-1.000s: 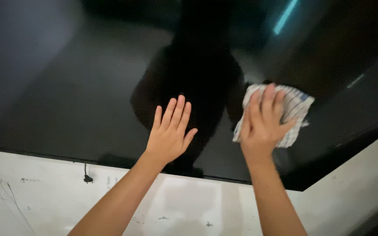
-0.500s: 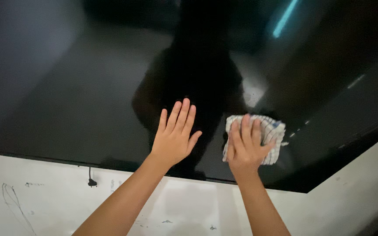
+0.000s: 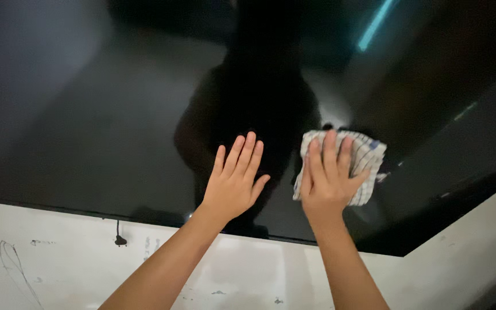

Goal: The person wipes the screen and edges of a television with a cloth.

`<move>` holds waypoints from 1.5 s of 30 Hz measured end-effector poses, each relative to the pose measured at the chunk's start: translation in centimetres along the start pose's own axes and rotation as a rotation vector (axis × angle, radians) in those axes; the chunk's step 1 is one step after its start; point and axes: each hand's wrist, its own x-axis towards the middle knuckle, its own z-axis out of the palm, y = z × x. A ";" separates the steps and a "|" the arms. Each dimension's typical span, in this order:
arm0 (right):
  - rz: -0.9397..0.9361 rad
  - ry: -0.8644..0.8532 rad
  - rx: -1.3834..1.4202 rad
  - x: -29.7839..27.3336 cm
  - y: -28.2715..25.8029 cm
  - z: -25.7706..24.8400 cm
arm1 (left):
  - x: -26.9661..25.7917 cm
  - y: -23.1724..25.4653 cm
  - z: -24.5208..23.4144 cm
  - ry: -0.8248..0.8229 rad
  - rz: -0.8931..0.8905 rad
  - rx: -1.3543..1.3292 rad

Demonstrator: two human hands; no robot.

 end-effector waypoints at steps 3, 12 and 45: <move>-0.015 -0.012 0.024 -2.9 -0.2 0.2 | 0.4 0.3 -0.4 0.011 0.001 0.017; 0.036 0.010 0.049 -2.7 -0.4 -0.1 | 0.7 -1.0 -2.7 -0.038 0.022 -0.112; 0.129 0.075 -0.031 1.3 -0.6 -1.1 | -0.4 -6.6 -3.2 -0.036 -0.035 0.052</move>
